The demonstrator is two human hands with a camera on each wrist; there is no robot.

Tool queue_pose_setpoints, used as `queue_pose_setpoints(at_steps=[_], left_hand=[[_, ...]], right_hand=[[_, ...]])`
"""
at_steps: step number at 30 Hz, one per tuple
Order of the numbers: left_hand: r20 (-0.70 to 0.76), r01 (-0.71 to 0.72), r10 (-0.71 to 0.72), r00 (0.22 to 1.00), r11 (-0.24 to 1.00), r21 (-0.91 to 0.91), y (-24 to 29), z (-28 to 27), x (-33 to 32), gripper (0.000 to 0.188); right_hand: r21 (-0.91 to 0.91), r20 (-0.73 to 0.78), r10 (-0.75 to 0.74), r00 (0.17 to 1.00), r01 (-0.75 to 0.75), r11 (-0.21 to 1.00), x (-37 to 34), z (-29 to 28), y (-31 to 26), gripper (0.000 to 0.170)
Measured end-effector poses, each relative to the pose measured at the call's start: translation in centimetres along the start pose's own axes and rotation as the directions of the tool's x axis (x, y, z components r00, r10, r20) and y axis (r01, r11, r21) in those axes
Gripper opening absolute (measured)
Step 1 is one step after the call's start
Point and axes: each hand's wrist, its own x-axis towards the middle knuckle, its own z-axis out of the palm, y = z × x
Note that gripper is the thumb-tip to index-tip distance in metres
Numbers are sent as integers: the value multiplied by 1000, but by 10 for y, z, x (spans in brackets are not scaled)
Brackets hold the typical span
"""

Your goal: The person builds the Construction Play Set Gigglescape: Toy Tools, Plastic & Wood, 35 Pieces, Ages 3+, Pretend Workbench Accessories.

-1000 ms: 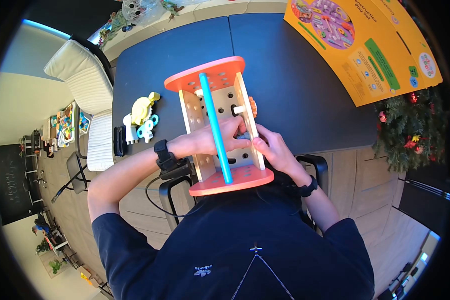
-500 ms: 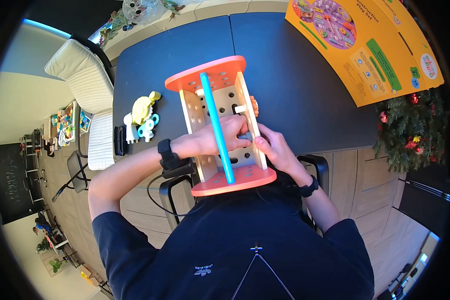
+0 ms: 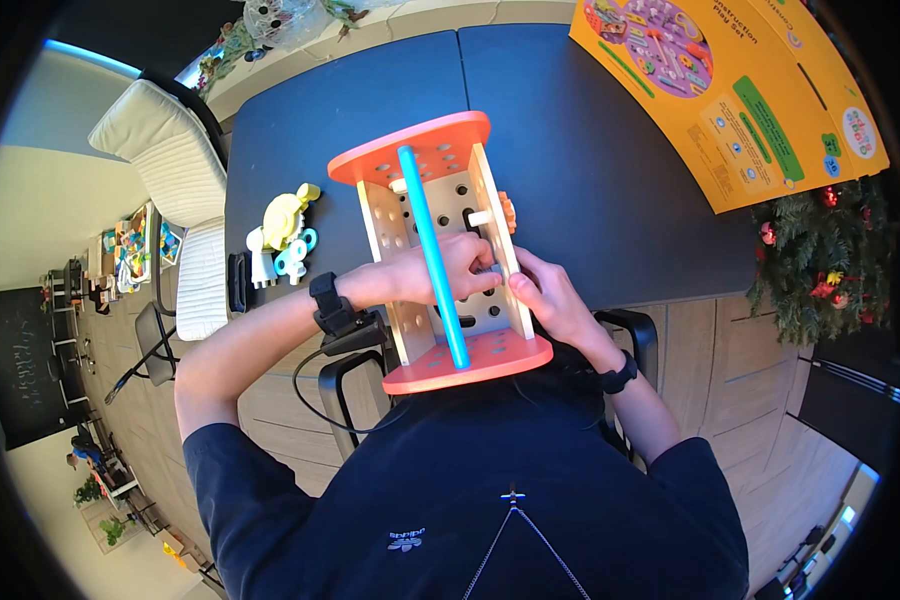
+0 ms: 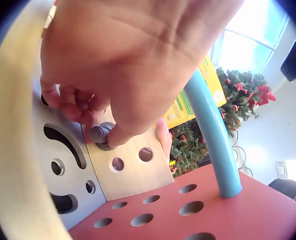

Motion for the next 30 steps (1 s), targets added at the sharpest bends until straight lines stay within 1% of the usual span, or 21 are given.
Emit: queue_pose_setpoints(at_steps=[3, 6, 9, 12, 15, 18, 21, 24, 25, 26, 27, 28, 29, 30], left_hand=[[-7, 22, -22, 1000, 999, 41, 7, -4, -2, 42], [-119, -95, 104, 987, 992, 84, -1, 4, -2, 40], [-199, -142, 162, 967, 984, 110, -3, 9, -2, 37], [-227, -128, 159, 961, 981, 145, 4, 8, -8, 36], [-198, -106, 142, 970, 977, 183, 7, 7, -10, 34], [-220, -171, 240, 945, 941, 293, 9, 8, -22, 31], [-168, -108, 194, 967, 901, 420, 12, 2, -43, 30], [-331, -125, 336, 881, 843, 524, 0, 2, -67, 30], [-268, -65, 184, 946, 915, 397, 2, -1, -74, 27], [-251, -71, 100, 963, 990, 124, 6, -5, -79, 26], [-211, -63, 28, 977, 985, -158, 9, -8, -84, 25], [-152, -42, -26, 988, 903, -428, 10, -10, -87, 25], [-93, -25, -35, 995, 818, -575, 10, -10, -90, 30], [-100, -34, -43, 994, 747, -664, 14, -9, -95, 33]], right_hand=[[1, -7, -9, 1000, 9, 1000, 0, 0, 2, 84], [0, -11, -15, 1000, 15, 1000, 0, 1, 2, 83], [10, -21, -26, 999, 26, 1000, 0, 1, 7, 82], [0, -14, -14, 1000, 14, 1000, 1, 1, 6, 81], [-12, -36, -24, 999, 23, 1000, 0, 2, 1, 78], [-117, -5, 101, 995, -101, 988, -4, -4, -22, 75], [-193, 11, 194, 981, -188, 963, -10, -7, -33, 74], [-328, 62, 199, 978, -169, 929, -16, -13, -37, 76], [-320, 77, 205, 976, -171, 932, -19, -12, -39, 76], [-312, 91, 211, 973, -173, 934, -21, -10, -40, 76], [-304, 103, 215, 971, -175, 937, -22, -10, -42, 76], [-271, 113, 230, 967, -193, 943, -21, -11, -41, 77], [-239, 125, 245, 961, -211, 948, -19, -11, -39, 78], [-209, 140, 261, 955, -229, 951, -18, -11, -36, 79]])
